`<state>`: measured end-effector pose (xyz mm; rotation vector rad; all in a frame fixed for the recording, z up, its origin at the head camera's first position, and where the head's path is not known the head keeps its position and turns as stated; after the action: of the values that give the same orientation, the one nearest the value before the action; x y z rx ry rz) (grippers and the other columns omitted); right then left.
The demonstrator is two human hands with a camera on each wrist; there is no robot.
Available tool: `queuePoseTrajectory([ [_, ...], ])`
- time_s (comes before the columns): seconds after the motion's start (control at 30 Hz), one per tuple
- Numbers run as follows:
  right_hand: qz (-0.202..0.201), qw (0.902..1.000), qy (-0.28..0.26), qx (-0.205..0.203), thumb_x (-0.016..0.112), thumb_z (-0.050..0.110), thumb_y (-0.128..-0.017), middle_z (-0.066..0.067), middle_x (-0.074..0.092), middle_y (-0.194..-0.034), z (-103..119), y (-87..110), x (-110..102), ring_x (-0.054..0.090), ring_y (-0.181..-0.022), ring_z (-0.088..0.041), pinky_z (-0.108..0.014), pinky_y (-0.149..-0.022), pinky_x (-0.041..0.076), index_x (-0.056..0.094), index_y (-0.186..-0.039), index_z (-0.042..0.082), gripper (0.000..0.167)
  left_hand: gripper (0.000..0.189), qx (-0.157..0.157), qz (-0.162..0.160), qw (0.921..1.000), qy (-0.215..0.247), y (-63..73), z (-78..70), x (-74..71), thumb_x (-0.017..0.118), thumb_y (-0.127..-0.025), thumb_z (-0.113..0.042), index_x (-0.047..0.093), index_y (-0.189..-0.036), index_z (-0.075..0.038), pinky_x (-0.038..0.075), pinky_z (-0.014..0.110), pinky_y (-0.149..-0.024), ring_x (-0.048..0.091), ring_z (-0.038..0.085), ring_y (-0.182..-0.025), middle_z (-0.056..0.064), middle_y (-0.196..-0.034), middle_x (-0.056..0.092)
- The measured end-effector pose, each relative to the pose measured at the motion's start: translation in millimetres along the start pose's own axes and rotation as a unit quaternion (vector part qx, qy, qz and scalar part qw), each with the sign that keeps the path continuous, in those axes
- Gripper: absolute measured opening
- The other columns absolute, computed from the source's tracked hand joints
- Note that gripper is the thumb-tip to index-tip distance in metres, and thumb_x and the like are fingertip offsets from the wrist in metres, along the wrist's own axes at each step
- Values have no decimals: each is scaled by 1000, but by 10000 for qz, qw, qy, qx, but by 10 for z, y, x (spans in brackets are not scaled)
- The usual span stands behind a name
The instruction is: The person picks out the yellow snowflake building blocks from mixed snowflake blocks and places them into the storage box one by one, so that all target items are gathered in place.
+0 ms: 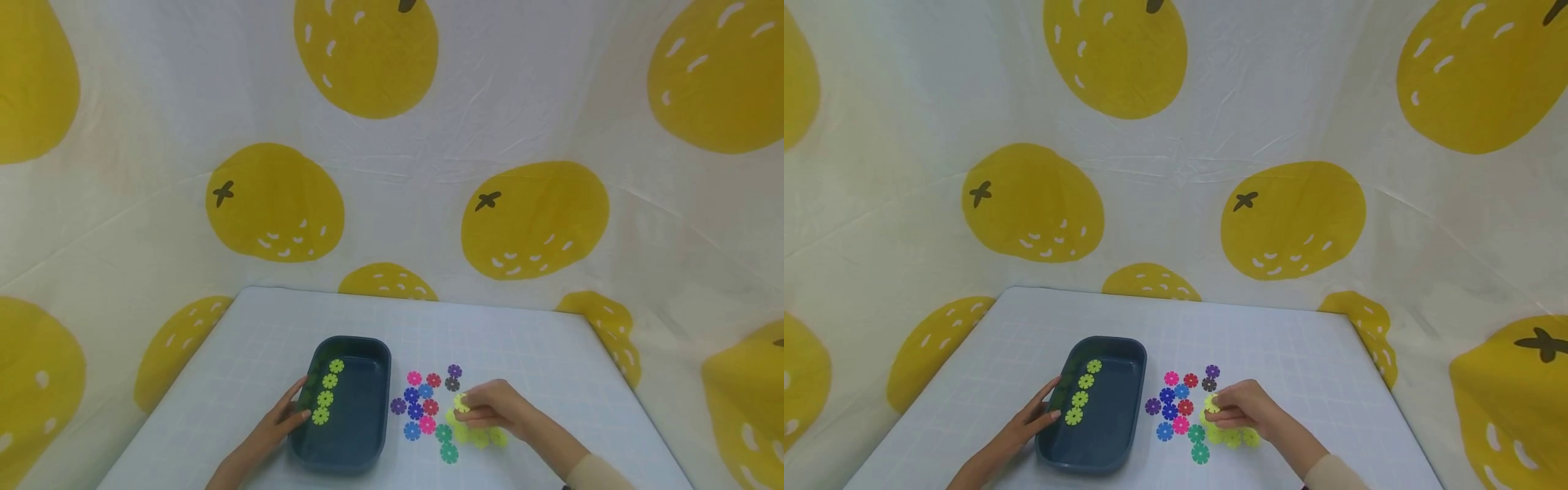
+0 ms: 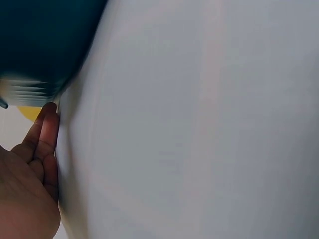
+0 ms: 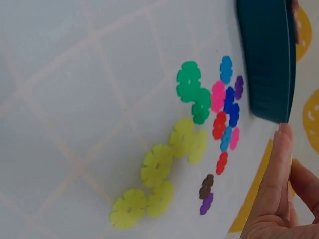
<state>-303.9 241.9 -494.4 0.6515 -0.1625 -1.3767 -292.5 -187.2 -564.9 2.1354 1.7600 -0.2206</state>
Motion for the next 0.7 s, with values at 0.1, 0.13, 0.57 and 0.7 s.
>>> queuePoseTrajectory([
  [0.1, 311, 9993, -108, -192, 69, 12, -91, -15, 76, -91, 79, 26, 91, 75, -85, -27, -31, -72, 61, 64, -115, -10, 33, 73, 6, -20, 10000, -29, -4, 5, -6, 62, -97, -35, 23, -158, -28, 44, 59, -105, 48, 43, -132, 24, -155, 36],
  [0.13, 434, 9986, -162, -259, 68, 11, -91, -16, 76, -92, 104, 34, 123, 75, -85, -27, -31, -72, 61, 64, -115, -10, 32, 73, -11, -32, 10000, -34, -6, 9, -7, 63, -97, -35, 23, -158, -29, 44, 59, -105, 48, 43, -133, 24, -156, 35],
  [0.57, 984, 9936, -443, -327, 69, 13, -92, -17, 75, -93, 308, 64, 474, 75, -87, -27, -30, -72, 60, 69, -106, -6, 24, 73, -147, -38, 9998, -95, 0, 29, -12, 63, -96, -40, 24, -158, -33, 43, 61, -105, 48, 44, -132, 25, -153, 39],
  [0.7, 1022, 9933, -402, -361, 68, 11, -92, -15, 76, -91, 310, 47, 534, 75, -87, -27, -29, -72, 60, 70, -105, -6, 22, 73, -132, -11, 9999, -82, 0, 27, -13, 62, -97, -40, 23, -158, -34, 44, 60, -105, 49, 41, -131, 25, -152, 41],
])
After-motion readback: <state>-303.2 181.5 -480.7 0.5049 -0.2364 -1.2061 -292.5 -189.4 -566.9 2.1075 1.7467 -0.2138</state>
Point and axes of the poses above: each hand's wrist, its own y-axis away from the middle knuckle, its own x-axis out of the palm, z = x × y, the point moved 4 cm from there along -y, towards the middle knuckle
